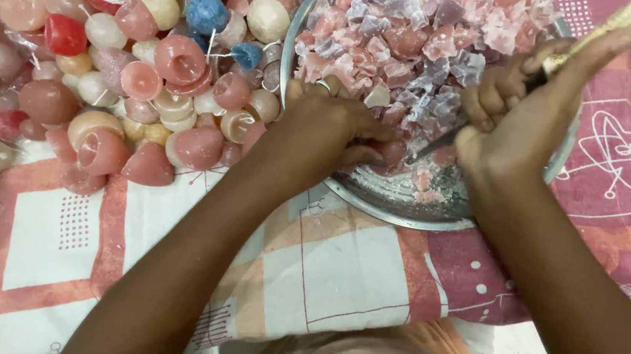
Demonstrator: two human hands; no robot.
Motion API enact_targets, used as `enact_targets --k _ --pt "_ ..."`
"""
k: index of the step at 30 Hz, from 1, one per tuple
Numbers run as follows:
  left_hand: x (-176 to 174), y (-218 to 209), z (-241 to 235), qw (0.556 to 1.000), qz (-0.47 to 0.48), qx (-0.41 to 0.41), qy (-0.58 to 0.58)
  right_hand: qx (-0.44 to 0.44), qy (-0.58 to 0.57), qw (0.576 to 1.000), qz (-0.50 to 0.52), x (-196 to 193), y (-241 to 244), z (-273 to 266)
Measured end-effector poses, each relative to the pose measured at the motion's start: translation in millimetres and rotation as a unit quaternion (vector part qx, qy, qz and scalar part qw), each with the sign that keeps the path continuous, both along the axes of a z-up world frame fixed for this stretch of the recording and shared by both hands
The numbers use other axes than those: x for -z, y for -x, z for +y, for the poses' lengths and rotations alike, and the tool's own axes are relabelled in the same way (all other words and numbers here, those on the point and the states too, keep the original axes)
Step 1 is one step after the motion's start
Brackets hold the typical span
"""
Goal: The person cuts small round candles into pieces using a knife. They hold each candle with the left hand and slice it over a metal plate, accumulating chopped wax pieces. The person occasionally adjusts the plate and continues cutting multiple candles.
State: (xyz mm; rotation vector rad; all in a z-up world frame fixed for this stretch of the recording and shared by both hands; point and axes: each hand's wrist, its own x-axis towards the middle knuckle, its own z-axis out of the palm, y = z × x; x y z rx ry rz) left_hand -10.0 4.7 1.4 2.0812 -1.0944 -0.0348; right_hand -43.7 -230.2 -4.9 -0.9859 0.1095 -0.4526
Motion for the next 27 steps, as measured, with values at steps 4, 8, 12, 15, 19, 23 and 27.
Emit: enact_targets --k 4,8,12,15,19,23,27 --pt "-3.6 5.1 0.2 1.000 0.010 -0.016 -0.021 0.067 -0.026 0.997 0.015 -24.8 22.4 2.6" --pt "-2.7 11.2 -2.7 0.999 0.026 -0.030 -0.021 0.042 -0.293 0.947 -0.121 -26.2 41.0 -20.8" --pt "-3.1 13.0 -4.1 0.999 0.026 -0.041 -0.010 -0.029 -0.108 0.965 -0.237 10.3 51.4 -44.0" --pt "-2.3 12.2 -3.5 0.999 0.040 -0.035 -0.006 -0.001 0.118 0.969 -0.215 -3.1 53.8 -19.8" --pt "-2.5 12.9 -2.7 0.999 0.036 -0.035 -0.008 0.044 0.128 0.970 -0.204 -10.5 52.5 -5.8" --pt "-1.6 11.3 -3.7 0.999 0.009 -0.036 -0.008 0.009 0.100 0.971 -0.216 -8.4 49.6 -1.7" --pt "4.3 8.8 -2.4 0.999 0.030 -0.025 0.010 0.009 0.155 0.968 -0.195 -14.0 48.6 6.8"
